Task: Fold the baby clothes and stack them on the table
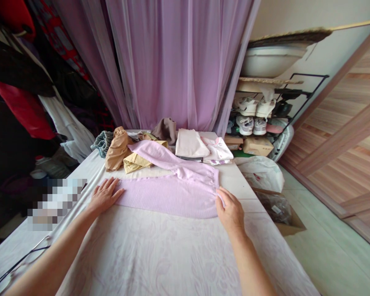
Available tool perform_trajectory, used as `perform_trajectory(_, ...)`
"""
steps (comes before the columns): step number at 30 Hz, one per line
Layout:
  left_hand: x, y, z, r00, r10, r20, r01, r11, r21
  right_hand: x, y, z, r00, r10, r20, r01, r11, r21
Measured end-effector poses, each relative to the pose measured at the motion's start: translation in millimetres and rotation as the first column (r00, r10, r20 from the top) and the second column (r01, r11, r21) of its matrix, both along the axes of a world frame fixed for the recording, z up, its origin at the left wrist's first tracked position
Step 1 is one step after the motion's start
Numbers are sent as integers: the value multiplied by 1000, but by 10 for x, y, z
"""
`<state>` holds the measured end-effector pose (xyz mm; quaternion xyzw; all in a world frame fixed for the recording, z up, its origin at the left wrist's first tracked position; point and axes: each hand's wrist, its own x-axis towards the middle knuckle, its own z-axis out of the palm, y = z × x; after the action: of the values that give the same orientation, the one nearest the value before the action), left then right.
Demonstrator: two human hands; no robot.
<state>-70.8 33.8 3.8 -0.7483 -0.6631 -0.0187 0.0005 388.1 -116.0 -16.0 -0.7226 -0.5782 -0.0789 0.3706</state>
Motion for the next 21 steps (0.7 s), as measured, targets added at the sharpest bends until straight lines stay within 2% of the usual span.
perform_trajectory(2,-26,66,87,999,-33,0,33,999,-13,183,207,9,995,-88,-53,84,993,-78)
perform_trajectory(4,-35,171,226,999,-44,-8,43,997,-58,353,444,-21,974,-201,-102,177,963,-205)
perform_trajectory(7,29,394,481,1000,-6,-27,3,995,-100,553,781,-114,952,-281,-122,230,919,-321)
perform_trajectory(9,143,576,642,999,-21,-34,19,999,-50,645,960,-180,951,-287,-118,235,915,-328)
perform_trajectory(14,673,1074,923,974,-226,-18,227,967,113,771,1229,-247,950,-283,-128,219,902,-373)
perform_trajectory(16,932,1264,981,961,-274,-44,278,947,159,802,1301,-233,954,-261,-145,188,903,-387)
perform_trajectory(21,1444,1659,988,935,-338,-105,351,924,154,873,1475,-167,972,-138,-188,59,925,-375)
